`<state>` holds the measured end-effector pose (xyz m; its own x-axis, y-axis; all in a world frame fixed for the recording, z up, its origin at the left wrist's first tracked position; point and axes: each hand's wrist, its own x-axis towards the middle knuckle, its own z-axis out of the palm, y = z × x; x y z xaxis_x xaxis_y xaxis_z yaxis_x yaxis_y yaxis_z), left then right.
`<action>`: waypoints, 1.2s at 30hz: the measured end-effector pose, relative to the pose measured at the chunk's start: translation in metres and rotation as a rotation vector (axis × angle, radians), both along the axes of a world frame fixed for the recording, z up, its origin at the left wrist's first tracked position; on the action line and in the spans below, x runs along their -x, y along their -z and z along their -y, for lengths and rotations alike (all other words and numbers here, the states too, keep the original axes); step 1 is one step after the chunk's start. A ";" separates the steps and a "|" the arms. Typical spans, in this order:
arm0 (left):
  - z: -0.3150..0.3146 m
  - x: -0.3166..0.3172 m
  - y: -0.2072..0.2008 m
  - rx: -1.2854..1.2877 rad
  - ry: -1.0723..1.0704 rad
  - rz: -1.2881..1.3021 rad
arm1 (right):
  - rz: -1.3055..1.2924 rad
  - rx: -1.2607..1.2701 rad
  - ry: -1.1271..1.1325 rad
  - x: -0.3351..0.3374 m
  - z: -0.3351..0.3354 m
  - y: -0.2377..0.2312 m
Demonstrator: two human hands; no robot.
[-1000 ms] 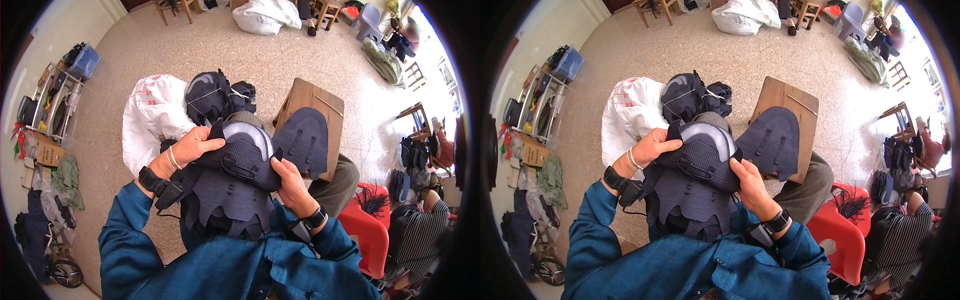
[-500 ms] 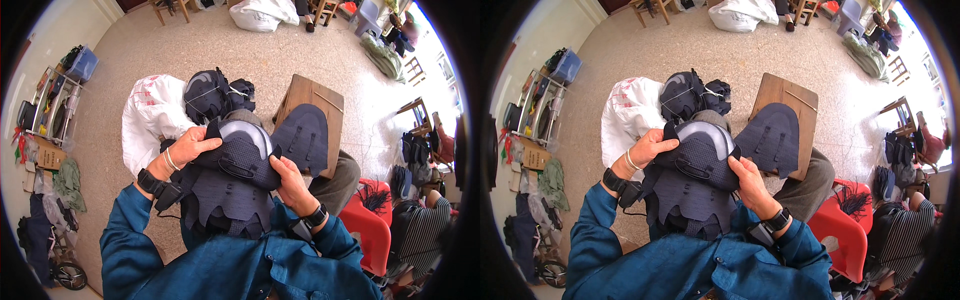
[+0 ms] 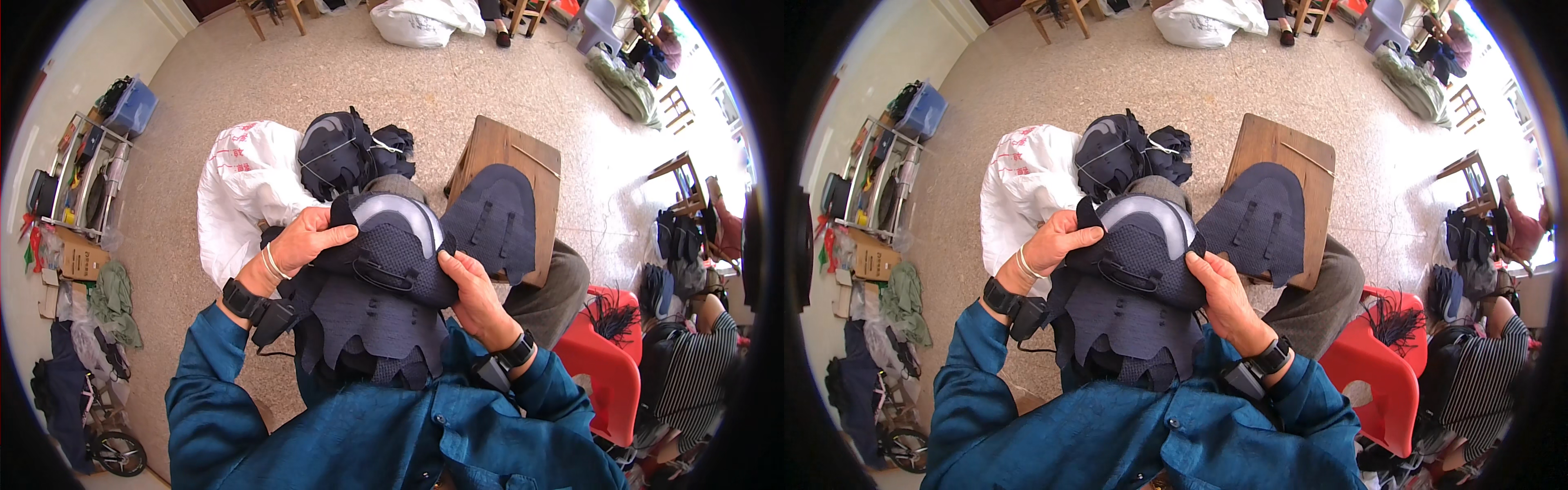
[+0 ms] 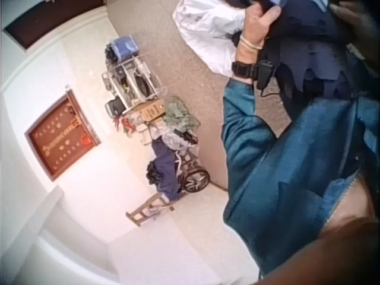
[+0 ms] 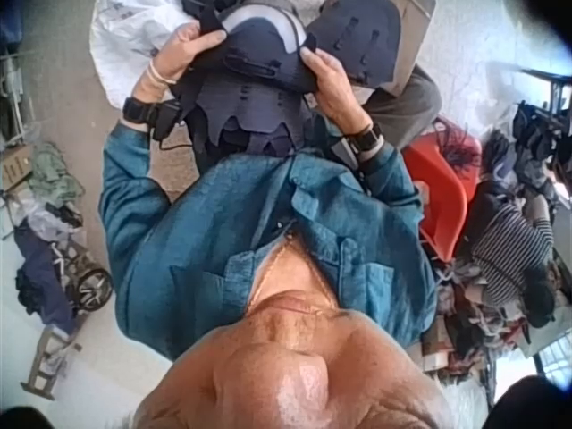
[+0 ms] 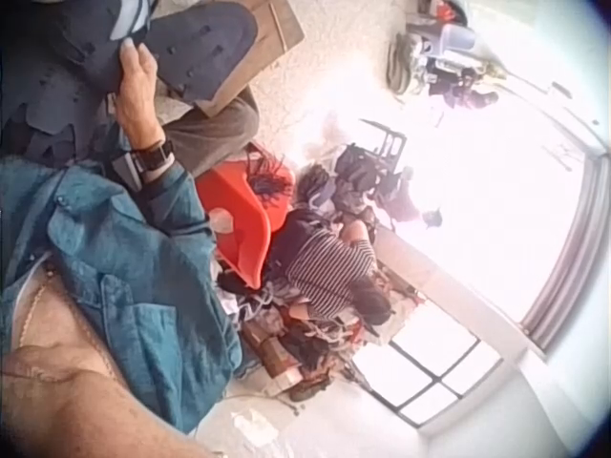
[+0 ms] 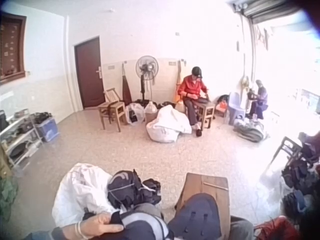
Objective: Organizing and bundling shoe upper components using rubber bands in a factory setting.
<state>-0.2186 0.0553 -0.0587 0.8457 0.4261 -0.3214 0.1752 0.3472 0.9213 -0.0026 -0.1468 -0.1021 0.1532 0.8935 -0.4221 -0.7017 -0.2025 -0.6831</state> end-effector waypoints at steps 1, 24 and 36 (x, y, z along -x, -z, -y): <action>0.001 -0.001 -0.001 0.015 -0.018 -0.012 | 0.009 -0.008 -0.001 -0.001 0.000 0.000; 0.008 0.058 0.038 0.383 0.113 -0.245 | 0.012 0.045 -0.372 -0.009 0.029 0.006; 0.007 0.118 0.054 0.347 -0.378 0.150 | 0.876 -0.459 -0.382 0.024 -0.075 -0.080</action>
